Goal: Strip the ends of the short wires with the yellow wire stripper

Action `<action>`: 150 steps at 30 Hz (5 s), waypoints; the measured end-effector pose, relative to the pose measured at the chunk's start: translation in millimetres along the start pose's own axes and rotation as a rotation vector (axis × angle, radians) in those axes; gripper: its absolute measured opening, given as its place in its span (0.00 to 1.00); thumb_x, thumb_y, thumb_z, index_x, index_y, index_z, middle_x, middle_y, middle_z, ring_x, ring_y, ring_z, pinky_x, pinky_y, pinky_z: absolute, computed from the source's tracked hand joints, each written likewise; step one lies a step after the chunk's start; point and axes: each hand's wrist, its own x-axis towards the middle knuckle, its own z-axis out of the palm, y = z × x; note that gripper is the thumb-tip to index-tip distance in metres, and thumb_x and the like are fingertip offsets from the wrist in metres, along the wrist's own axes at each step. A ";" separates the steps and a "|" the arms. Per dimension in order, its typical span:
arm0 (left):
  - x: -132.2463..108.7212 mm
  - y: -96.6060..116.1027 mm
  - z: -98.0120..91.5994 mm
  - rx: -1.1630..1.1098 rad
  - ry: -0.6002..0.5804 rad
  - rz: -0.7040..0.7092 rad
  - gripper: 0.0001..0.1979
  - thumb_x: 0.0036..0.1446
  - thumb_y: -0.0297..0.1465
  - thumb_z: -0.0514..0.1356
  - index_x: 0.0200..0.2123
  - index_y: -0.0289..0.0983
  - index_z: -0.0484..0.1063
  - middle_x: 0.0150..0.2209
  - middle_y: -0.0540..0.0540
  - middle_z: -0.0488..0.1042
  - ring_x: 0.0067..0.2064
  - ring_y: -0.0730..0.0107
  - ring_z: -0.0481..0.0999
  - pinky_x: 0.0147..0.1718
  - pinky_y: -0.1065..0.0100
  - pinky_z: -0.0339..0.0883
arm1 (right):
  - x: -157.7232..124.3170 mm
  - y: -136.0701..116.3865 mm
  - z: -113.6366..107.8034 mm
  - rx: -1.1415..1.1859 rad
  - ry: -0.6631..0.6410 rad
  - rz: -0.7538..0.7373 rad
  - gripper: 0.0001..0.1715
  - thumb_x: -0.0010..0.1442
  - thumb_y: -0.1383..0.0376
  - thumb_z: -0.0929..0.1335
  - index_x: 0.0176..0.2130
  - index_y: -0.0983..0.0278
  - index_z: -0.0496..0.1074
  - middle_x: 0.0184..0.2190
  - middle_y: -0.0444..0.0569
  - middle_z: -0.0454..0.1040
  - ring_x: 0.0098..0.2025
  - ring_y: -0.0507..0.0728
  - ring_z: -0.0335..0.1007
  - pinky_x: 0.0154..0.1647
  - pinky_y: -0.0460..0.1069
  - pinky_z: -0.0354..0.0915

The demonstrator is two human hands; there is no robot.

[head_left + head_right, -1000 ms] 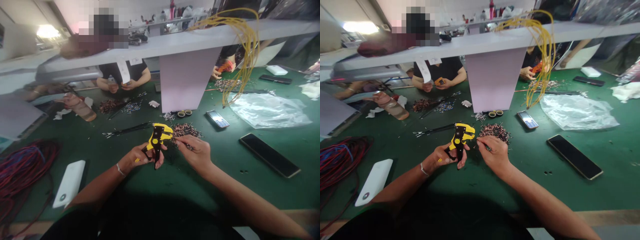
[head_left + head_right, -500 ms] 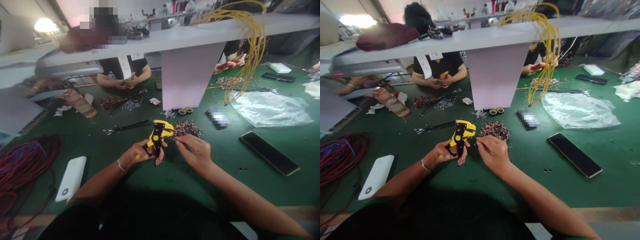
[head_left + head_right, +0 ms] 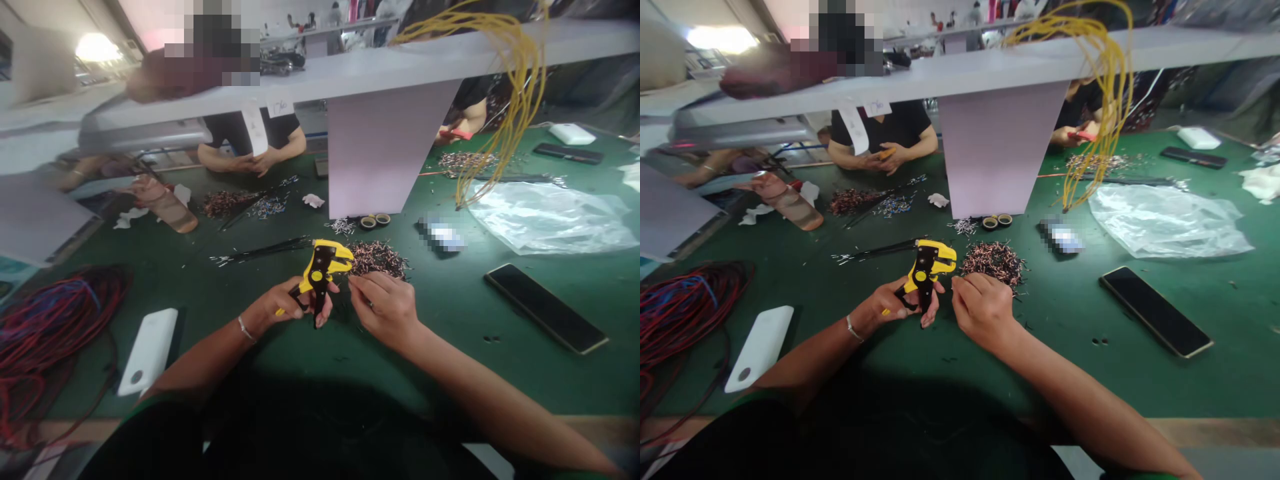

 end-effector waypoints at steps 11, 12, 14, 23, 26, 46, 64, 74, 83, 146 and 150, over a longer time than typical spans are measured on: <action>0.9 2.6 7.8 0.062 0.036 0.000 0.30 0.38 0.27 0.67 0.49 0.32 0.71 0.37 0.39 0.76 0.35 0.61 0.75 0.37 0.60 0.66 | -0.8 -7.2 6.1 -0.131 0.038 -0.095 0.09 0.63 0.73 0.66 0.32 0.69 0.75 0.21 0.47 0.71 0.23 0.53 0.65 0.26 0.49 0.63; 1.2 3.6 9.3 0.079 0.041 0.000 0.28 0.38 0.28 0.67 0.47 0.32 0.72 0.36 0.39 0.76 0.34 0.61 0.75 0.37 0.61 0.66 | -1.7 -8.0 7.1 -0.134 0.040 -0.104 0.09 0.63 0.73 0.66 0.33 0.69 0.75 0.21 0.47 0.71 0.24 0.53 0.65 0.26 0.49 0.63; 2.0 5.0 12.1 0.116 0.056 0.000 0.24 0.38 0.30 0.68 0.42 0.31 0.74 0.35 0.40 0.76 0.34 0.62 0.74 0.36 0.63 0.65 | -3.7 -9.8 8.9 -0.126 0.029 -0.112 0.08 0.63 0.73 0.66 0.34 0.68 0.75 0.21 0.47 0.72 0.24 0.53 0.66 0.26 0.49 0.63; 5.8 7.5 18.2 0.174 0.088 0.009 0.20 0.36 0.34 0.70 0.34 0.31 0.75 0.32 0.39 0.76 0.32 0.62 0.73 0.33 0.64 0.65 | -8.8 -12.0 11.4 -0.067 -0.003 -0.076 0.08 0.63 0.72 0.65 0.40 0.69 0.75 0.23 0.48 0.73 0.25 0.54 0.67 0.25 0.51 0.64; 5.8 7.0 17.6 0.193 0.096 0.014 0.20 0.36 0.35 0.71 0.33 0.30 0.76 0.31 0.39 0.76 0.32 0.61 0.74 0.32 0.63 0.64 | -9.4 -11.9 11.4 -0.063 -0.017 -0.096 0.08 0.63 0.72 0.66 0.40 0.70 0.75 0.23 0.49 0.74 0.25 0.55 0.68 0.25 0.51 0.65; 6.0 3.6 18.2 0.322 0.187 0.062 0.13 0.41 0.29 0.70 0.31 0.33 0.72 0.27 0.46 0.74 0.28 0.69 0.72 0.27 0.69 0.64 | -10.8 -11.4 13.1 0.085 -0.065 0.004 0.12 0.63 0.73 0.64 0.39 0.68 0.78 0.25 0.51 0.76 0.26 0.55 0.71 0.26 0.50 0.70; 3.1 -5.5 15.5 0.496 0.293 0.145 0.14 0.51 0.30 0.68 0.40 0.32 0.71 0.29 0.45 0.75 0.26 0.72 0.73 0.28 0.68 0.71 | -8.0 -8.4 12.4 0.126 -0.084 0.078 0.13 0.63 0.72 0.63 0.35 0.67 0.77 0.25 0.50 0.75 0.25 0.54 0.70 0.26 0.49 0.68; 1.5 -13.5 17.2 0.506 0.422 0.123 0.12 0.52 0.28 0.67 0.39 0.31 0.69 0.26 0.49 0.74 0.21 0.77 0.71 0.22 0.72 0.69 | -7.1 -6.8 13.7 0.150 -0.074 0.114 0.12 0.64 0.72 0.63 0.34 0.67 0.76 0.24 0.50 0.76 0.24 0.53 0.70 0.26 0.48 0.67; 3.1 -14.9 25.7 0.511 0.573 0.015 0.14 0.47 0.29 0.68 0.32 0.33 0.66 0.19 0.54 0.70 0.14 0.80 0.66 0.13 0.77 0.62 | -7.0 -6.5 15.4 0.228 -0.068 0.196 0.13 0.63 0.72 0.63 0.34 0.68 0.76 0.24 0.49 0.75 0.23 0.52 0.69 0.25 0.47 0.67; 7.4 -10.9 16.8 -0.033 0.058 -0.058 0.19 0.44 0.29 0.69 0.41 0.30 0.74 0.30 0.41 0.74 0.27 0.65 0.73 0.29 0.61 0.70 | -9.6 9.5 -2.6 0.767 -0.160 1.083 0.08 0.55 0.61 0.68 0.33 0.63 0.73 0.26 0.45 0.78 0.16 0.48 0.68 0.19 0.46 0.65; 7.3 -11.0 17.9 -0.032 0.077 -0.049 0.18 0.44 0.28 0.69 0.40 0.29 0.74 0.29 0.42 0.75 0.27 0.66 0.73 0.27 0.62 0.70 | -9.7 9.8 -2.4 0.782 -0.153 1.082 0.08 0.55 0.60 0.69 0.32 0.63 0.73 0.25 0.45 0.77 0.15 0.48 0.68 0.18 0.46 0.64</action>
